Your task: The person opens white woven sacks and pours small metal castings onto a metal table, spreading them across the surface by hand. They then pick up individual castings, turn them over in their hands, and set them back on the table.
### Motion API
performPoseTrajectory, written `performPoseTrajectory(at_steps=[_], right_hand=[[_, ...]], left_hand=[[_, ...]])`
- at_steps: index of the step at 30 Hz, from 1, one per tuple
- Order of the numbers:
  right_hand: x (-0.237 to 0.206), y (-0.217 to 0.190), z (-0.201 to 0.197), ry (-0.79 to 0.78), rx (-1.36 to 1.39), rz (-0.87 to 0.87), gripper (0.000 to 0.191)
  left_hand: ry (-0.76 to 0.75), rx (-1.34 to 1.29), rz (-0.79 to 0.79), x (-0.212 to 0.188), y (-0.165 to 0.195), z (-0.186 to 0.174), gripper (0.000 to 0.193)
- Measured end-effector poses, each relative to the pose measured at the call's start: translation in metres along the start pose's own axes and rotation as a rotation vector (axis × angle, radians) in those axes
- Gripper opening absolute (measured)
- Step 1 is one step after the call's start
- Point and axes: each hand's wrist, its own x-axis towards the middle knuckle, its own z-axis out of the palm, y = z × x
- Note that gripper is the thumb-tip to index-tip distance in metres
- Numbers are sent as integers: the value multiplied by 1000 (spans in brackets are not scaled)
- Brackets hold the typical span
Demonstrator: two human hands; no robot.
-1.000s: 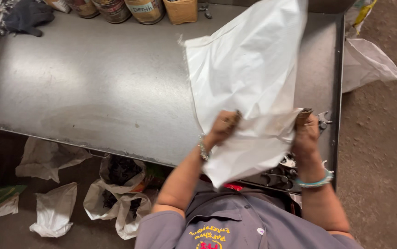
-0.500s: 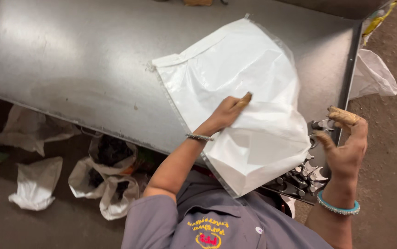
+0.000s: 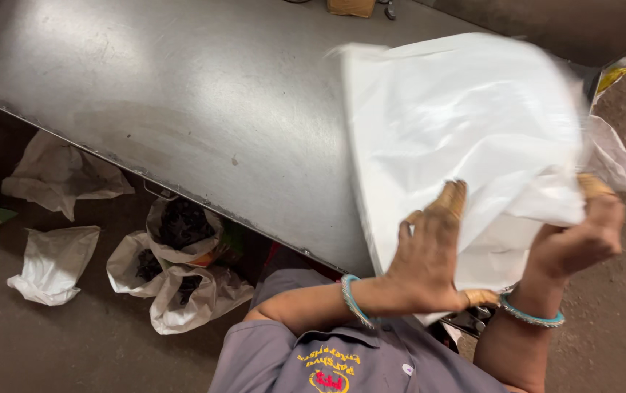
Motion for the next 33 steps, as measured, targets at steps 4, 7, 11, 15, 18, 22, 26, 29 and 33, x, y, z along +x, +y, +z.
performPoseTrajectory(at_steps=[4, 7, 11, 15, 18, 22, 26, 29, 33], right_hand=[[9, 15, -13, 111, 215, -37, 41], [15, 20, -21, 111, 235, 32, 48], [9, 16, -15, 200, 147, 85, 58], [-5, -9, -6, 164, 112, -56, 68], [-26, -45, -9, -87, 179, -213, 76], [-76, -92, -10, -548, 582, -281, 54], [-104, -70, 7, -801, 713, -175, 29], [-114, -16, 25, -1074, 922, 162, 33], [-132, 43, 40, -986, 1474, 673, 41]], left_hand=[[-68, 308, -51, -12, -28, 29, 117], [29, 267, -125, -21, -85, 49, 100], [-22, 102, -423, -25, -151, 66, 55], [622, -872, -476, 0, -176, 53, 48], [801, -1159, -529, 34, -195, 7, 44], [880, -1393, -631, 55, -203, -42, 44], [899, -1387, -574, 60, -200, -47, 41], [847, -1307, -519, 57, -200, -34, 41], [659, -1108, -417, 53, -203, -21, 41]])
